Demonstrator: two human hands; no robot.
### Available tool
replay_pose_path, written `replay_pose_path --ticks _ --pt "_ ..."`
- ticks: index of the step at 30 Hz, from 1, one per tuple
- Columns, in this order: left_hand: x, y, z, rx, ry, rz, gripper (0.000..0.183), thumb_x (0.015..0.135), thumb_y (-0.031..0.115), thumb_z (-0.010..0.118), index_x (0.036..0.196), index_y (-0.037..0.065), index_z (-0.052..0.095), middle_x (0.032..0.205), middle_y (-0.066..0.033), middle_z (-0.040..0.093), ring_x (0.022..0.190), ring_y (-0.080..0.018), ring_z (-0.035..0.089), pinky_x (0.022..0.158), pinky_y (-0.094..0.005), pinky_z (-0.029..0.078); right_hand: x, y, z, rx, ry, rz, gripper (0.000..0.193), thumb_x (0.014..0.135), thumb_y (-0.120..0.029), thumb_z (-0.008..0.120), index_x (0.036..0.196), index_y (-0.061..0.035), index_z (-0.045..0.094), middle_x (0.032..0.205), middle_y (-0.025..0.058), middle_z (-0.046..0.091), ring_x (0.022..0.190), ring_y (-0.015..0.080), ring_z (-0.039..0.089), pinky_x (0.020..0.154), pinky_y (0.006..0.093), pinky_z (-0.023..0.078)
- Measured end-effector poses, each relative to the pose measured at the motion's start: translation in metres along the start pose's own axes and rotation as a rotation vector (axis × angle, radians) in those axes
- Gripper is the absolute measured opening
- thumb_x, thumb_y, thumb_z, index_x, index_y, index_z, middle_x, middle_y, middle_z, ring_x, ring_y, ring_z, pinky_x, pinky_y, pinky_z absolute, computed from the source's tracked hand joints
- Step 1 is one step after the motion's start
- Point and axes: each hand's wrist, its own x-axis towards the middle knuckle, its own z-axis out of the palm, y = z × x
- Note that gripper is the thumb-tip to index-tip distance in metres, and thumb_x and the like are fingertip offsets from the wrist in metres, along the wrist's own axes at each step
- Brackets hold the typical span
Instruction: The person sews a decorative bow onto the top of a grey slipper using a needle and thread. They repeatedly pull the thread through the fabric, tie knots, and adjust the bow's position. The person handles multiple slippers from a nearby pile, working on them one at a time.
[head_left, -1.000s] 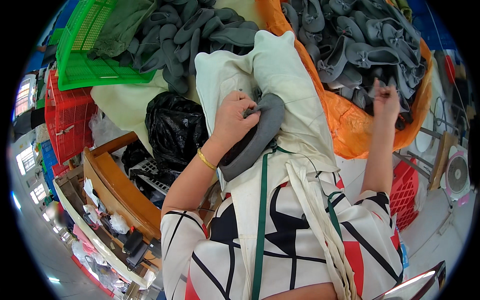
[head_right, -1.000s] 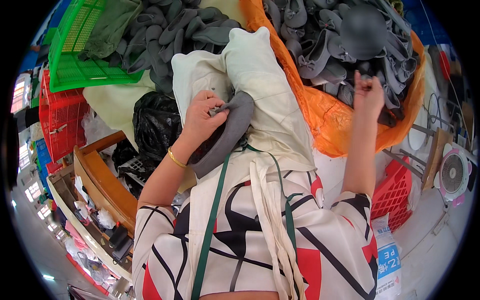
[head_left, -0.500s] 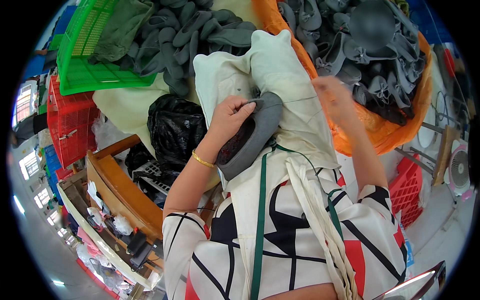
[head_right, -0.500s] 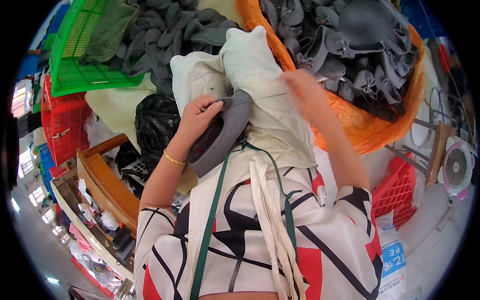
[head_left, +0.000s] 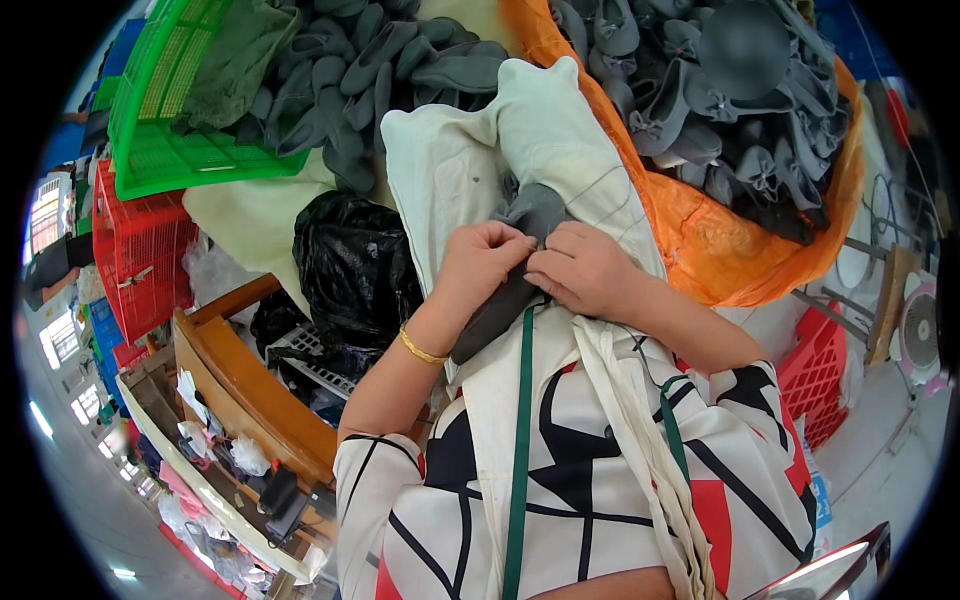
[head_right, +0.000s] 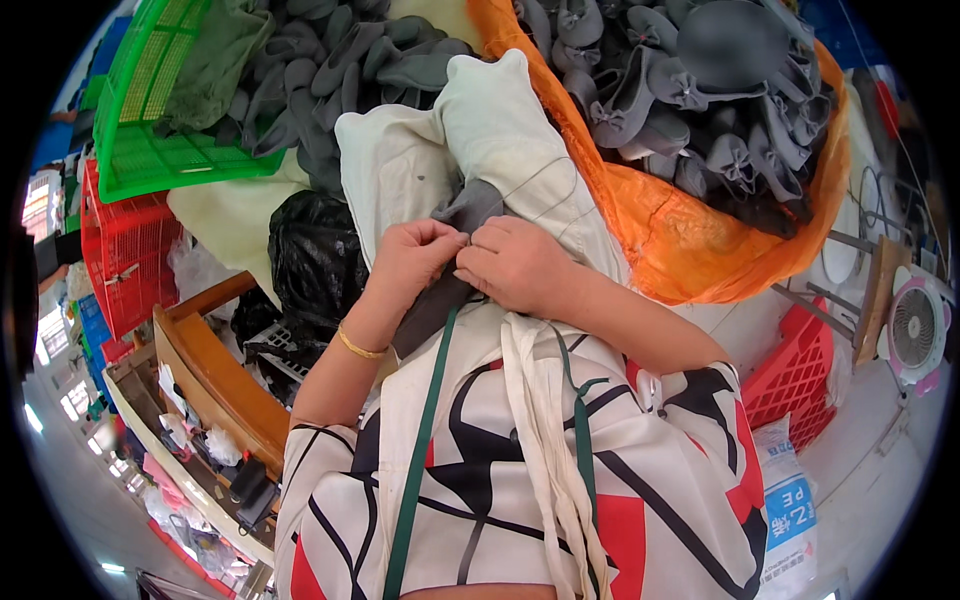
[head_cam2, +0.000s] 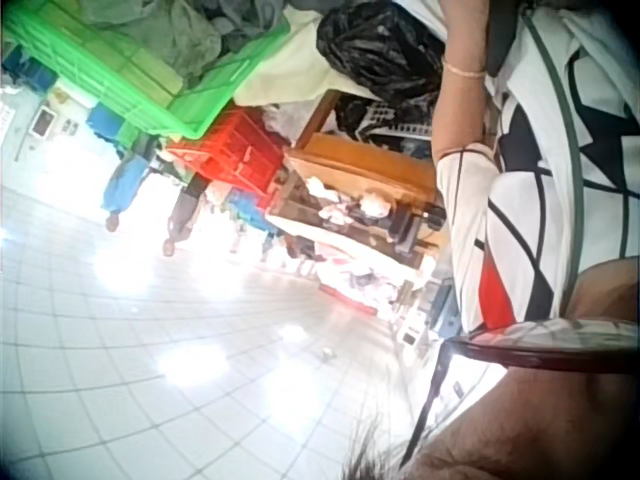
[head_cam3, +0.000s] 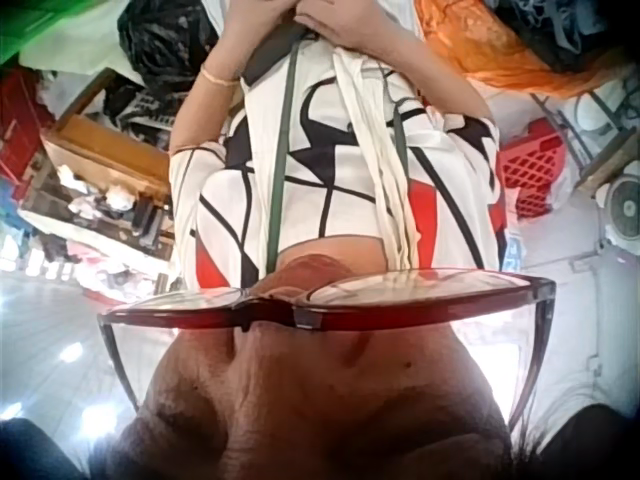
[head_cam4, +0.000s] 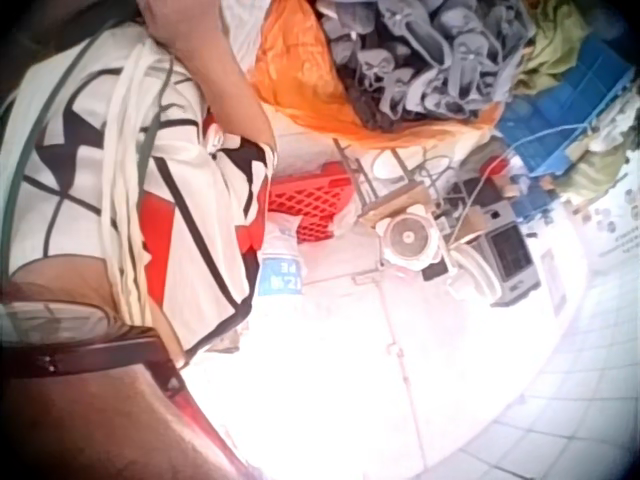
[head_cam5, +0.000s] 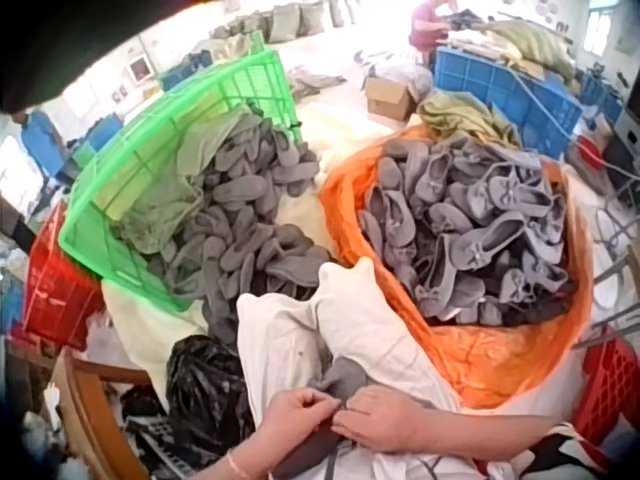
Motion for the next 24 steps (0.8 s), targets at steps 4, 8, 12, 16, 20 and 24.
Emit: replay_pose_path --ticks 4,8,12,16,20,24 --pt "-0.002 0.006 -0.009 -0.503 -0.026 -0.161 0.016 0.094 0.019 0.067 0.088 0.004 0.064 0.068 -0.0003 0.063 0.051 -0.0046 0.049 0.049 -0.019 0.04 0.005 0.01 -0.004 0.113 0.006 0.271 0.011 0.085 -0.013 0.068 0.092 -0.0074 0.062 0.084 0.0106 0.065 0.081 0.0303 0.063 0.066 0.0393 0.05" --pt "-0.006 0.003 -0.013 -0.607 -0.091 -0.205 0.013 0.094 0.015 0.065 0.087 0.005 0.061 0.066 0.0005 0.06 0.051 -0.0041 0.049 0.049 -0.0184 0.041 0.011 0.026 -0.005 0.057 -0.069 0.234 0.011 0.083 -0.01 0.066 0.093 -0.009 0.062 0.084 0.01 0.063 0.082 0.03 0.063 0.065 0.04 0.05" --pt "-0.014 0.007 -0.008 0.096 0.022 0.006 0.01 0.094 0.011 0.064 0.089 0.004 0.061 0.069 0.0003 0.061 0.055 -0.0044 0.048 0.051 -0.0212 0.04 0.024 0.029 -0.002 -0.114 -0.124 0.189 0.01 0.077 -0.008 0.065 0.087 -0.0101 0.062 0.082 0.0081 0.057 0.082 0.0283 0.061 0.064 0.0398 0.05" --pt "-0.014 -0.001 0.0 0.471 0.151 0.428 0.01 0.096 0.012 0.062 0.093 0.002 0.061 0.07 0.0014 0.059 0.061 -0.0051 0.046 0.054 -0.0217 0.038 0.028 0.035 0.005 -0.173 -0.077 0.096 0.007 0.075 -0.009 0.064 0.081 -0.0104 0.061 0.081 0.0071 0.055 0.084 0.0269 0.061 0.063 0.0389 0.049" --pt "0.003 0.0 -0.015 0.202 0.093 0.157 0.011 0.098 0.014 0.06 0.096 0.005 0.063 0.077 0.0011 0.062 0.065 -0.0052 0.053 0.058 -0.0203 0.044 0.025 0.047 0.008 -0.141 -0.075 0.032 0.007 0.078 -0.013 0.069 0.084 -0.0108 0.064 0.077 0.0075 0.052 0.075 0.0282 0.058 0.062 0.0387 0.047" --pt "0.015 -0.014 -0.024 -0.098 -0.032 0.032 0.013 0.1 0.016 0.059 0.099 0.005 0.065 0.082 0.0004 0.066 0.067 -0.0058 0.058 0.06 -0.0203 0.049 0.025 0.038 0.011 0.03 -0.019 0.138 0.005 0.079 -0.01 0.068 0.083 -0.0103 0.065 0.075 0.0075 0.055 0.072 0.0268 0.06 0.06 0.0376 0.048"
